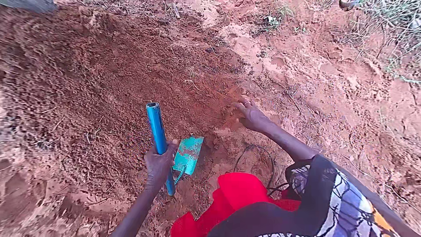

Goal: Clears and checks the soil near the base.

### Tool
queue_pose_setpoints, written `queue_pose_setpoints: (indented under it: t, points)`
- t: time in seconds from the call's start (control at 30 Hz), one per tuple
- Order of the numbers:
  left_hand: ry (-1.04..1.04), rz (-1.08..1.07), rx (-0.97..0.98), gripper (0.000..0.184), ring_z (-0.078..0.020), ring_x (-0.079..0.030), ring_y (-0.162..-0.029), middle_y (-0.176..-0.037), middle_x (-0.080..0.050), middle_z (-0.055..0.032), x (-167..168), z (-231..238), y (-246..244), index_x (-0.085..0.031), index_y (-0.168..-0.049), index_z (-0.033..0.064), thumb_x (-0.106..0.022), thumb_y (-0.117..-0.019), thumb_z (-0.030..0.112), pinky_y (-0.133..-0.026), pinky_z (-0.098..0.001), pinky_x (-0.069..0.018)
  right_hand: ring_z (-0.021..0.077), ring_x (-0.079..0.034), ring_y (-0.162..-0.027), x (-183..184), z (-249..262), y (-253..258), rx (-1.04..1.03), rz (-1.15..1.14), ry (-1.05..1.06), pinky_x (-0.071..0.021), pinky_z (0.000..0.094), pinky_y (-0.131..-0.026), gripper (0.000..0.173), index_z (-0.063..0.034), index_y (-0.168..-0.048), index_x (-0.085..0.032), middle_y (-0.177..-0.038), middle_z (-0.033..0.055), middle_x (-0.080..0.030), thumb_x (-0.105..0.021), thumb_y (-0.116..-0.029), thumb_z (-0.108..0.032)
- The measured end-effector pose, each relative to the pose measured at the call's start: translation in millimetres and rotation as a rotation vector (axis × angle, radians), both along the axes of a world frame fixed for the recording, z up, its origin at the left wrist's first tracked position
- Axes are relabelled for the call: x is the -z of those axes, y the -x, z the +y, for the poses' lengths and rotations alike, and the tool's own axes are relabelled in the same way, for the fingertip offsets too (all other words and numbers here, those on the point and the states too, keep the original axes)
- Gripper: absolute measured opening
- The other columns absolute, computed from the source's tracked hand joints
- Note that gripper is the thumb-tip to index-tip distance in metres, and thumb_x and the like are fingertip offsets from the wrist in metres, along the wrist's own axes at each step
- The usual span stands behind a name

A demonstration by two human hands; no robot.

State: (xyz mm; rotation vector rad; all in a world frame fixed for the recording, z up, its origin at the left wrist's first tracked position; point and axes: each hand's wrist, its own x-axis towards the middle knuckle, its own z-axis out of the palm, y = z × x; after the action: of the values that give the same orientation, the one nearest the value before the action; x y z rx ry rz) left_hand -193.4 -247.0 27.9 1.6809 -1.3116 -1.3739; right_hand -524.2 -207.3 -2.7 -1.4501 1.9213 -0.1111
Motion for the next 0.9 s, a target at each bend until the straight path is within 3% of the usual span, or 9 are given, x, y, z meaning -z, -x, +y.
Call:
queue_pose_setpoints:
  t: [0.07,0.13,0.27,0.4,0.43,0.5,0.53,0.77,0.9]
  points:
    - [-0.019,0.041,-0.027,0.012,-0.003,-0.05,-0.04,-0.055,-0.052,0.0065,-28.4,-12.2,15.7,-0.056,-0.091,0.006,-0.065,-0.099,0.008,-0.04,-0.0188,-0.0474,0.0451,-0.037,-0.145,-14.6,5.3,-69.7,-0.264,-0.196,-0.106,-0.0337,0.0623,-0.114,0.065,-0.015,-0.157,-0.043,-0.157,0.0203,-0.045,-0.067,-0.0999,-0.034]
    - [0.002,0.151,-0.081,0.014,-0.0045,-0.05,-0.039,-0.053,-0.052,0.0048,-53.0,-22.3,31.3,-0.054,-0.09,0.0068,-0.06,-0.1029,0.008,-0.039,-0.0195,-0.0483,0.0455,-0.042,-0.143,-29.0,17.4,-118.3,-0.374,-0.399,-0.178,-0.0358,0.063,-0.114,0.082,-0.0143,-0.162,-0.033,-0.153,0.0233,-0.049,-0.07,-0.0962,-0.048]
    - [0.079,0.421,-0.107,0.023,-0.0063,-0.05,-0.044,-0.057,-0.05,0.0046,-84.4,-22.6,57.5,-0.054,-0.086,0.0136,-0.053,-0.1083,0.021,-0.044,-0.0213,-0.0501,0.0393,-0.062,-0.12,-59.1,33.2,-165.0,-0.153,-0.656,-0.229,-0.0485,0.0572,-0.101,0.089,-0.0071,-0.158,-0.031,-0.133,0.0247,-0.061,-0.081,-0.0899,-0.036]
    - [0.183,0.578,0.039,0.022,-0.0046,-0.049,-0.045,-0.059,-0.05,0.0055,-101.7,-8.9,86.8,-0.057,-0.087,0.0166,-0.056,-0.1068,0.025,-0.045,-0.0185,-0.0486,0.0072,-0.056,-0.073,-44.8,37.1,-155.7,0.19,-0.719,-0.036,-0.0482,0.0297,-0.069,0.035,-0.0067,-0.104,-0.067,-0.082,-0.0014,-0.061,-0.078,-0.09,-0.036]
    - [0.187,0.621,0.087,0.023,-0.0045,-0.049,-0.045,-0.058,-0.049,0.0053,-102.3,-6.7,91.7,-0.057,-0.087,0.0163,-0.055,-0.1071,0.026,-0.045,-0.0185,-0.0489,0.0098,-0.057,-0.078,-46.9,38.8,-151.2,0.2,-0.607,-0.019,-0.0474,0.0349,-0.073,0.036,-0.0089,-0.1,-0.069,-0.085,-0.0014,-0.062,-0.076,-0.0903,-0.043]
    - [0.185,0.717,0.122,0.025,-0.0057,-0.048,-0.043,-0.056,-0.047,0.0046,-99.9,-7.1,101.4,-0.057,-0.085,0.0149,-0.054,-0.1076,0.026,-0.044,-0.0199,-0.0488,0.034,-0.057,-0.12,-57.9,42.4,-138.7,0.174,-0.401,0.022,-0.0361,0.0597,-0.103,0.051,-0.0058,-0.119,-0.072,-0.128,0.0144,-0.066,-0.074,-0.0913,-0.048]
    - [0.185,0.765,0.102,0.027,-0.0062,-0.049,-0.043,-0.054,-0.047,0.0044,-98.2,-9.1,106.9,-0.055,-0.083,0.0139,-0.052,-0.1081,0.023,-0.044,-0.0205,-0.049,0.0415,-0.052,-0.13,-61.8,43.3,-131.9,0.155,-0.313,0.046,-0.0303,0.0654,-0.108,0.058,-0.0052,-0.129,-0.069,-0.142,0.0183,-0.06,-0.073,-0.092,-0.049]
    - [0.151,0.904,-0.102,0.033,-0.0079,-0.046,-0.036,-0.047,-0.043,0.0037,-79.0,-20.0,133.2,-0.05,-0.078,0.0114,-0.046,-0.11,0.019,-0.039,-0.0239,-0.0476,0.0406,-0.062,-0.114,-85.7,34.9,-97.0,-0.051,0.082,-0.101,-0.0436,0.0609,-0.095,0.061,-0.007,-0.127,-0.066,-0.111,0.0189,-0.07,-0.066,-0.0944,-0.059]
    - [0.11,0.856,-0.012,0.031,-0.0063,-0.045,-0.037,-0.05,-0.043,0.0054,-66.4,-21.1,124.8,-0.053,-0.081,0.0145,-0.048,-0.1095,0.025,-0.04,-0.0211,-0.047,0.0415,-0.064,-0.11,-49.9,47.7,-105.1,-0.038,-0.033,0.386,-0.0446,0.0564,-0.099,0.056,0.0001,-0.123,-0.07,-0.1,0.0192,-0.074,-0.077,-0.0889,-0.044]
